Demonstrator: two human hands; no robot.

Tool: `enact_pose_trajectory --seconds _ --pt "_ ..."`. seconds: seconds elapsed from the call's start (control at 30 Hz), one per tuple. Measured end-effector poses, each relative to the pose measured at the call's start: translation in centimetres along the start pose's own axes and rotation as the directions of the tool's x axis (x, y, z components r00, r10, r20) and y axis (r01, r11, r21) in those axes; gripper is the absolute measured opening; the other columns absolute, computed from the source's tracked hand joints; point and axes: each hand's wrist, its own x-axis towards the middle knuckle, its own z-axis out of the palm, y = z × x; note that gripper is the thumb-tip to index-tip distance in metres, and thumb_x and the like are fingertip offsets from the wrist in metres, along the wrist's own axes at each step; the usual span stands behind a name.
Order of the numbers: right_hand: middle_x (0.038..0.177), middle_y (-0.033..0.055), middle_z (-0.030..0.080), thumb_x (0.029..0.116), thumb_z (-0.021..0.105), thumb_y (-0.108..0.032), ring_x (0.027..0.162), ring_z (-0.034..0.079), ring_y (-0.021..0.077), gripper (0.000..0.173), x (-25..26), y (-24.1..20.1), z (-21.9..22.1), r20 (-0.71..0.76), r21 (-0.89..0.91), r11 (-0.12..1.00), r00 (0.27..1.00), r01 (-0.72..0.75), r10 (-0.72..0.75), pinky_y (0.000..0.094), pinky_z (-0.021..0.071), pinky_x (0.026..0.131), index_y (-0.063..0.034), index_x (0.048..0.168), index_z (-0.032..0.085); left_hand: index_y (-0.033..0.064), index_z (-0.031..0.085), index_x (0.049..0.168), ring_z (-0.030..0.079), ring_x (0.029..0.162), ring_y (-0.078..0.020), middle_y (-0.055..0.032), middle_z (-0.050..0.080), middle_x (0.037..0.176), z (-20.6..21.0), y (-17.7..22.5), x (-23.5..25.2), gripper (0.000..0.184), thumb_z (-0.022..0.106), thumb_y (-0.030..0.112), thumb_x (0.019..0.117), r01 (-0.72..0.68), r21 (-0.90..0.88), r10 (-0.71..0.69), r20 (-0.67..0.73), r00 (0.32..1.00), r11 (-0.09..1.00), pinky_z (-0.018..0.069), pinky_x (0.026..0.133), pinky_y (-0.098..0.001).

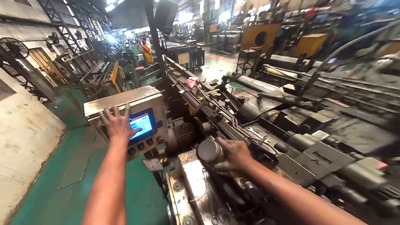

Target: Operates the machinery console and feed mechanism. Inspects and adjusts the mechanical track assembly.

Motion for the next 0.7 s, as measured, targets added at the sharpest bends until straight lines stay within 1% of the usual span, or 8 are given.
enact_pose_trajectory --seconds 0.03,0.1,0.17,0.23,0.4,0.5,0.57,0.7 --pt "0.075 0.0092 0.068 0.0586 0.088 -0.054 0.069 0.07 0.0292 0.066 0.0 0.0 0.0 0.002 -0.007 1.0 1.0 0.001 -0.001 0.0501 0.0519 0.057 -0.0077 0.1 0.067 0.0162 0.032 0.163 0.02 0.148 -0.0638 -0.0404 0.03 0.157 0.5 0.9 0.0 0.121 0.094 0.053 0.0654 0.053 0.035 -0.055 0.043 0.998 0.998 0.0104 0.118 -0.0771" --pt "0.074 0.0091 0.068 0.0574 0.088 -0.054 0.069 0.07 0.0286 0.065 0.1 -0.1 -0.1 -0.001 -0.01 1.0 1.0 0.004 -0.004 0.0494 0.0517 0.056 -0.0076 0.098 0.067 0.0168 0.019 0.166 0.006 0.151 -0.0631 -0.0411 0.013 0.164 1.7 2.3 -0.1 0.135 0.093 0.057 0.0611 0.135 0.044 -0.137 0.06 0.989 0.99 0.0021 0.117 -0.0788" --pt "0.076 0.009 0.068 0.0566 0.089 -0.054 0.07 0.07 0.0286 0.067 0.0 -0.1 -0.2 0.007 -0.014 1.0 1.0 0.002 -0.002 0.0491 0.0518 0.057 -0.0081 0.099 0.067 0.0156 0.014 0.167 -0.002 0.154 -0.0586 -0.0389 0.0 0.166 3.1 3.1 -0.1 0.14 0.091 0.061 0.0603 0.201 -0.003 -0.201 0.031 0.979 0.98 -0.001 0.117 -0.0778" --pt "0.076 0.009 0.068 0.0568 0.089 -0.055 0.069 0.07 0.0286 0.067 0.1 0.0 -0.1 0.008 -0.021 1.0 1.0 0.005 -0.005 0.0488 0.0514 0.056 -0.0083 0.099 0.066 0.0144 0.013 0.167 -0.005 0.155 -0.0575 -0.0381 -0.006 0.167 3.8 3.6 0.2 0.138 0.089 0.065 0.0632 0.248 -0.038 -0.248 0.008 0.969 0.968 0.0005 0.117 -0.078" --pt "0.076 0.0087 0.067 0.0563 0.089 -0.056 0.069 0.07 0.0282 0.068 0.0 0.1 0.0 0.011 -0.033 0.999 1.0 0.006 -0.006 0.0478 0.0514 0.055 -0.008 0.099 0.066 0.0135 0.018 0.166 -0.002 0.155 -0.0567 -0.0377 -0.001 0.167 4.9 3.6 0.5 0.129 0.085 0.062 0.0666 0.265 -0.042 -0.268 -0.065 0.961 0.963 0.002 0.117 -0.078" --pt "0.075 0.008 0.067 0.0549 0.088 -0.057 0.068 0.07 0.0273 0.068 0.1 0.2 0.1 -0.005 -0.035 0.999 1.0 0.015 -0.015 0.0468 0.0514 0.055 -0.0084 0.098 0.067 0.0131 0.018 0.166 -0.001 0.155 -0.0563 -0.0376 0.0 0.167 5.4 3.5 0.8 0.132 0.087 0.062 0.0648 0.271 -0.039 -0.274 -0.091 0.957 0.962 0.0006 0.117 -0.0782" --pt "0.074 0.0073 0.067 0.0554 0.087 -0.058 0.067 0.069 0.0264 0.068 0.1 0.2 0.2 -0.016 -0.043 0.999 0.999 0.027 -0.027 0.0457 0.0513 0.055 -0.0087 0.098 0.067 0.0118 0.018 0.166 0.001 0.155 -0.0571 -0.0382 0.001 0.167 5.4 3.5 0.7 0.133 0.086 0.063 0.0632 0.27 -0.04 -0.273 -0.102 0.957 0.962 0.0024 0.116 -0.0786" --pt "0.07 0.0065 0.065 0.0529 0.084 -0.061 0.063 0.068 0.0252 0.069 0.1 0.5 0.7 -0.086 -0.055 0.996 0.994 0.063 -0.068 0.0439 0.0496 0.05 -0.0086 0.095 0.066 0.0079 0.018 0.165 0.001 0.155 -0.0563 -0.0389 0.002 0.166 5.2 3.6 0.6 0.133 0.087 0.06 0.0641 0.261 -0.046 -0.265 -0.108 0.958 0.964 0.0027 0.117 -0.0778"
